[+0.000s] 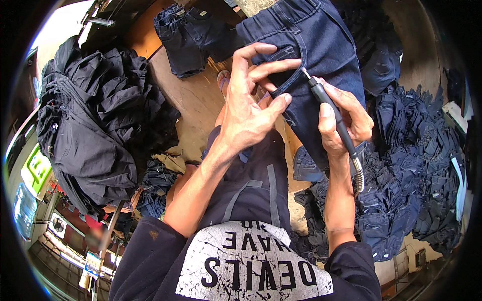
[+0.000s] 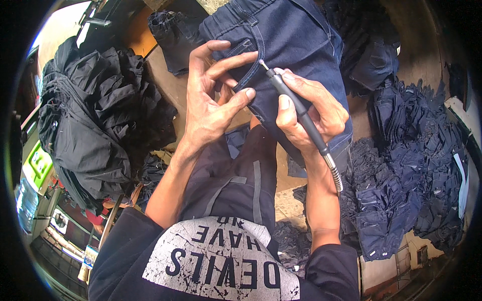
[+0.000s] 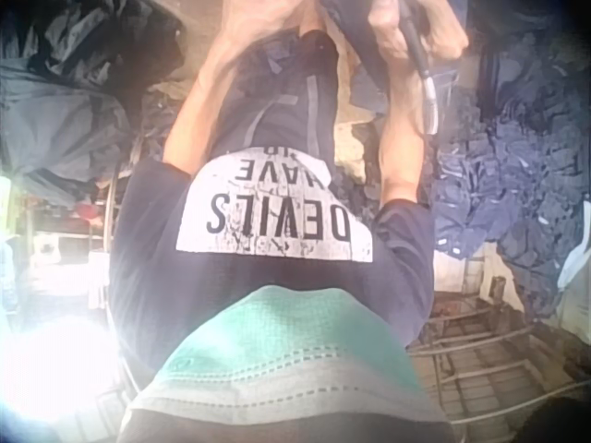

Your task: The person uses a seam ripper to remove stitching from the seams of multiple pairs of dark denim jeans. They work one pair at a time, lifting and turning the jeans to access different seams, then placing the finished items into a pile on the floor.

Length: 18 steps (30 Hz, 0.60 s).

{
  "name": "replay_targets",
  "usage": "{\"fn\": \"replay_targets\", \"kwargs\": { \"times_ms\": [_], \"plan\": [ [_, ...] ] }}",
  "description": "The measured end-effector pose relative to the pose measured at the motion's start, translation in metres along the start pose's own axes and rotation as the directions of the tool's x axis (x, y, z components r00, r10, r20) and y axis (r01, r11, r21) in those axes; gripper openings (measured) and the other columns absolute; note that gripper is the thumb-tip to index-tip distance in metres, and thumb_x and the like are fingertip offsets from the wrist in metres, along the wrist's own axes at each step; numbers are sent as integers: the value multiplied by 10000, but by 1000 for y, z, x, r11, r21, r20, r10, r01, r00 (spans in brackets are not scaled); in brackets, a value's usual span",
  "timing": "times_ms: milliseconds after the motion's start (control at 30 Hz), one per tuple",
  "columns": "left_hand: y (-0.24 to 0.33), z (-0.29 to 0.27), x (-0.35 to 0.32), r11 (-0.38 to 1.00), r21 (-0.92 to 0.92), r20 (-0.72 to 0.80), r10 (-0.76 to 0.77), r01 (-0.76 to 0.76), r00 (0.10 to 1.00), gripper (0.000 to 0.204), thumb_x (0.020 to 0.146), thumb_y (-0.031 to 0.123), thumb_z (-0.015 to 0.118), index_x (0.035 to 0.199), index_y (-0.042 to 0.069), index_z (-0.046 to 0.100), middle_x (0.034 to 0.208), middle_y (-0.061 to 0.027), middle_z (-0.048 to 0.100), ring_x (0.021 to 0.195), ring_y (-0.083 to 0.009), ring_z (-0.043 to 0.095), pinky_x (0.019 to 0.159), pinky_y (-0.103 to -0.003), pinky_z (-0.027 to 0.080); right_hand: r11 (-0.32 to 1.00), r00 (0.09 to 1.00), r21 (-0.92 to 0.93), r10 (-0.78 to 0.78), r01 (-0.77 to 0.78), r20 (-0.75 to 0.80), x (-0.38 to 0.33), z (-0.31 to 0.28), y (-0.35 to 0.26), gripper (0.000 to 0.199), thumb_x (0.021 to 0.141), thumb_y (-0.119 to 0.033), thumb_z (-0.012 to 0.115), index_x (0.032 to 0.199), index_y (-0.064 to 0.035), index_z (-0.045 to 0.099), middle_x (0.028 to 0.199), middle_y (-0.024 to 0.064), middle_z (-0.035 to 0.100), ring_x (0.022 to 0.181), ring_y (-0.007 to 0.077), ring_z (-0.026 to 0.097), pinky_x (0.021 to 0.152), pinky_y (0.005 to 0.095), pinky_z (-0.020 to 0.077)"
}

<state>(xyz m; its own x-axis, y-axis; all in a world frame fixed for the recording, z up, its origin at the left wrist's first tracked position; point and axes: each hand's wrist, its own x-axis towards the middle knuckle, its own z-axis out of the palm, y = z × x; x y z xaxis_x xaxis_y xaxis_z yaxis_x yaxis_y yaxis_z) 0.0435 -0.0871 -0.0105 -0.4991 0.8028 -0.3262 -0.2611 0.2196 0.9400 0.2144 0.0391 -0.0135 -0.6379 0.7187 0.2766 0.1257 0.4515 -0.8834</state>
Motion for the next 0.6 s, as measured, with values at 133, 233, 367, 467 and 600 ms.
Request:
{"fn": "replay_targets", "kwargs": {
  "times_ms": [133, 233, 367, 467, 600],
  "plan": [
    [2, 0, -8, 979, 194, -49, 79, -68, 996, 863, 845, 68, 925, 1531, 48, 402, 1244, -89, 773, 996, -120, 640, 945, -275, 507, 978, 993, 186, 102, -90, -56, -10, -6, -7, 267, 1010, -53, 671, 1238, 81, 707, 1149, 242, 812, 1079, 318, 812, 954, 383, 638],
    [22, -1, -14, 852, 439, -96, 359, -284, 928, 913, 826, 183, 973, 1538, 46, 418, 1353, -115, 716, 1229, -213, 652, 1078, -386, 493, 936, 949, 315, 234, -160, -213, -36, -16, -27, 277, 1175, -223, 554, 1279, 1, 681, 1215, 235, 784, 1119, 335, 790, 1014, 415, 600],
    [58, 4, 8, 484, 869, -68, 328, -106, 942, 1326, 728, 591, 982, 1687, 5, 278, 1689, -291, 343, 1592, -445, 317, 1300, -540, 320, 990, 966, -34, 128, -139, -224, -82, -65, -42, 128, 1080, -107, 708, 1166, -13, 711, 1263, 264, 758, 1265, 368, 734, 1072, 452, 579],
    [65, 23, 37, 393, 905, 62, 250, -160, 966, 1410, 608, 680, 983, 1592, -98, 340, 1634, -328, 350, 1511, -479, 360, 1251, -578, 341, 962, 961, -209, 121, -175, -248, -116, -70, -39, 269, 899, 14, 836, 1138, -29, 721, 1347, 242, 740, 1412, 437, 629, 1216, 536, 472],
    [53, 44, 41, 228, 968, 55, 198, -100, 979, 1124, 625, 564, 991, 1412, -82, 515, 1266, -285, 702, 1215, -416, 646, 1071, -529, 449, 944, 955, -297, 52, -142, -292, -144, -64, -30, 233, 923, 3, 818, 1123, -50, 711, 1334, 190, 764, 1451, 411, 600, 1273, 565, 409]
  ]
}}
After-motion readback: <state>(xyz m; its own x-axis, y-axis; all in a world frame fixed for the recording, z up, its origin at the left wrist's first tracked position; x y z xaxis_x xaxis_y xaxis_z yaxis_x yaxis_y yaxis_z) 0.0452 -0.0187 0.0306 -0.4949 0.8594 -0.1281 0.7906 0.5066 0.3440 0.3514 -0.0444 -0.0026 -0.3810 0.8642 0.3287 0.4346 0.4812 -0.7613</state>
